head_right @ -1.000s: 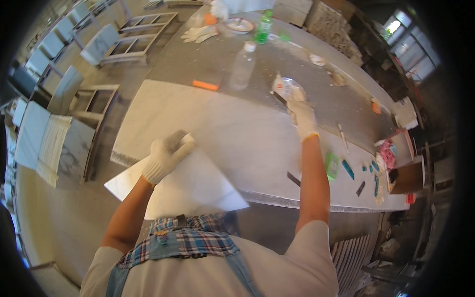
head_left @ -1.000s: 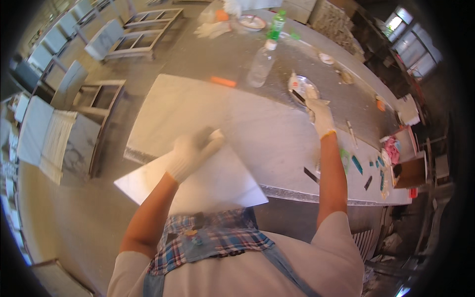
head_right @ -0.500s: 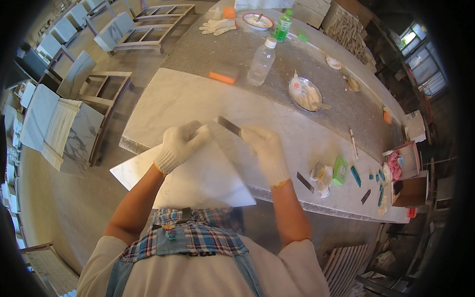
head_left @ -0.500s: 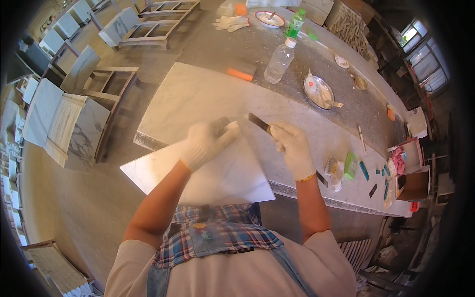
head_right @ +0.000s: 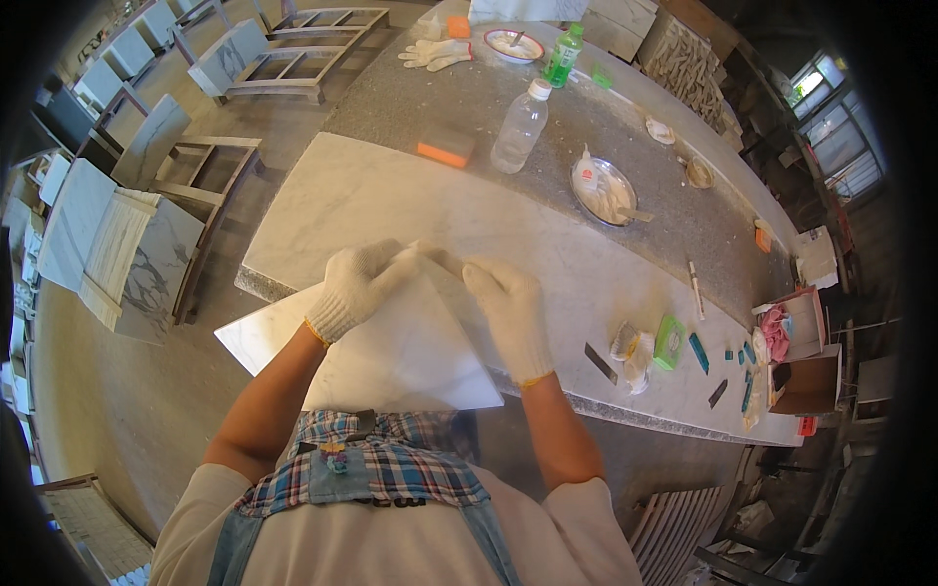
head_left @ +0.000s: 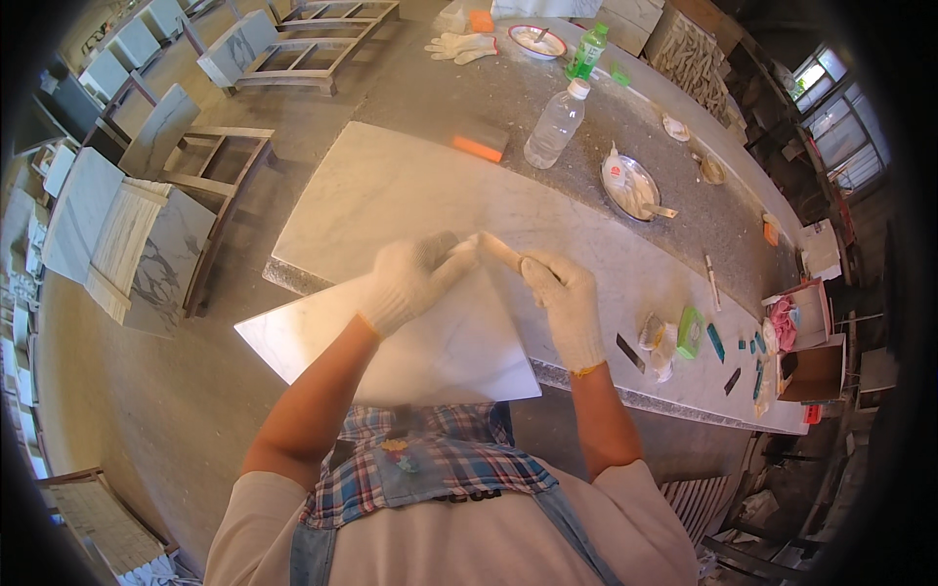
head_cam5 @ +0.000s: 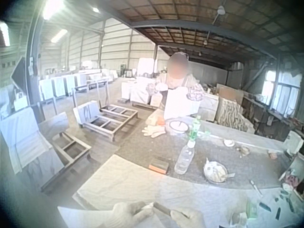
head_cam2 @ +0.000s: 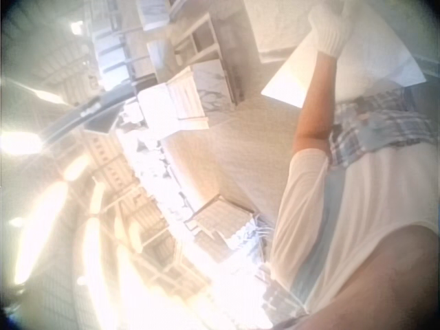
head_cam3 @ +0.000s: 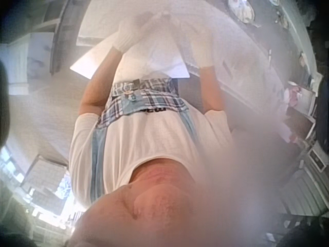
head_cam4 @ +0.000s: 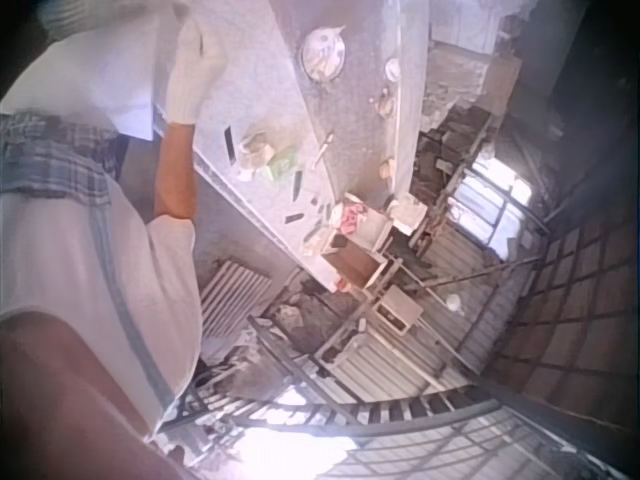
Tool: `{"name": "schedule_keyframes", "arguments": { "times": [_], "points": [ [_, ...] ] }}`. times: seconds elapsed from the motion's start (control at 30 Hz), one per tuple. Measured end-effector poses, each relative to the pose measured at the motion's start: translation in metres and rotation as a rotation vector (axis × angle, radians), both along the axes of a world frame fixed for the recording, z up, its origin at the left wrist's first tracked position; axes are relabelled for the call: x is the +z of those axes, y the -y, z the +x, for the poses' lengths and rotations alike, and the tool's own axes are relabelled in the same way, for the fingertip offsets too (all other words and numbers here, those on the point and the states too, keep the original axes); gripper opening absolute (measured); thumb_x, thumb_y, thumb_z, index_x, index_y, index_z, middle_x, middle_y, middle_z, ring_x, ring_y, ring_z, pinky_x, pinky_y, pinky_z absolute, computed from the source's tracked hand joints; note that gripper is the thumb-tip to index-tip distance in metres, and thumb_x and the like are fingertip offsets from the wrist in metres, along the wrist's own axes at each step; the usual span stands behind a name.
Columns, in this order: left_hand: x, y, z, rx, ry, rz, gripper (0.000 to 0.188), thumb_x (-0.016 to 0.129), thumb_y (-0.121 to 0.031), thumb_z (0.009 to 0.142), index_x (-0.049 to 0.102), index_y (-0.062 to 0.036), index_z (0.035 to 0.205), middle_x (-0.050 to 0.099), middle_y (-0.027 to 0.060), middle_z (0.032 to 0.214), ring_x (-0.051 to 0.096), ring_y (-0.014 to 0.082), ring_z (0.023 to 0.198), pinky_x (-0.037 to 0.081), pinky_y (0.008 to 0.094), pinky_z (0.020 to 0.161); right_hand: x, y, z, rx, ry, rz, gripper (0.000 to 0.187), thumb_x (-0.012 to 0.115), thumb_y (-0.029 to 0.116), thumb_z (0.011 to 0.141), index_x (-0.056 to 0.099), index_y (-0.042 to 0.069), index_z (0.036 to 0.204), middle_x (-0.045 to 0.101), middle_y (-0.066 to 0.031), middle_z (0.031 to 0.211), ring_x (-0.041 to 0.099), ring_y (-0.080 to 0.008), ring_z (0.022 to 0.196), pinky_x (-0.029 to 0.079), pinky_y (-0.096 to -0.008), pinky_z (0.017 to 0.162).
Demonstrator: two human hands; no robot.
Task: The person applies a white paste to a large white rectangular tile using a small metal spatula, spreading it across the surface and edges. The person repeatedly flips and repositions the tile on a workbench while continuing to spread the paste.
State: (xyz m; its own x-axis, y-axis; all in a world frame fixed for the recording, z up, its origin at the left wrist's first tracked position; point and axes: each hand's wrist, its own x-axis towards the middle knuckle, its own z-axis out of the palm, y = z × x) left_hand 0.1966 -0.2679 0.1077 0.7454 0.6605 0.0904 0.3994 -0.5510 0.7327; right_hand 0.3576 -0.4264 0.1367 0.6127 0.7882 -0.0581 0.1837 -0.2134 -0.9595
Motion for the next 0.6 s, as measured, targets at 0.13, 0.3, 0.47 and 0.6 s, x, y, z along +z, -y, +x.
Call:
{"name": "schedule_keyframes", "arguments": {
  "times": [0.13,0.3,0.47,0.6],
  "points": [
    [0.0007,0.0003,-0.0004,0.005,0.016,-0.003,0.049,0.059,-0.056,0.094,0.072,-0.008,0.096,0.067,0.0186,0.072,0.066,0.0398,0.072,0.051,0.0472,0.067,-0.0023,0.0003,-0.0011,-0.037,0.079,0.018,0.025,0.066,0.016,0.094,0.073,-0.004,0.108,0.074,-0.0124,0.097,0.066,-0.0166,0.089,0.051,-0.0307,0.08],
    [0.0047,0.0022,-0.0002,0.011,-0.001,-0.037,0.049,0.059,-0.055,0.095,0.072,-0.0076,0.094,0.066,0.0188,0.071,0.065,0.0395,0.07,0.051,0.0468,0.066,-0.0047,0.0016,-0.0033,-0.054,0.1,0.025,0.024,0.068,0.015,0.093,0.073,-0.003,0.107,0.074,-0.016,0.102,0.069,-0.0216,0.093,0.052,-0.0327,0.083],
    [0.004,0.002,0.0004,0.017,0.018,-0.01,0.048,0.059,-0.053,0.095,0.072,-0.0071,0.092,0.066,0.0189,0.07,0.065,0.0396,0.069,0.05,0.0469,0.065,-0.0065,0.0015,-0.0043,-0.052,0.126,0.034,0.023,0.068,0.016,0.093,0.073,-0.003,0.107,0.074,-0.0167,0.103,0.069,-0.024,0.093,0.053,-0.0335,0.084],
    [0.0006,0.0006,0.0006,-0.002,0.042,-0.007,0.047,0.059,-0.052,0.095,0.072,-0.007,0.093,0.066,0.0189,0.071,0.065,0.0399,0.07,0.05,0.0471,0.065,-0.0065,0.0011,-0.005,-0.05,0.194,0.052,0.023,0.068,0.016,0.093,0.073,-0.002,0.107,0.074,-0.017,0.103,0.07,-0.0251,0.094,0.053,-0.0343,0.084]
  ]
}}
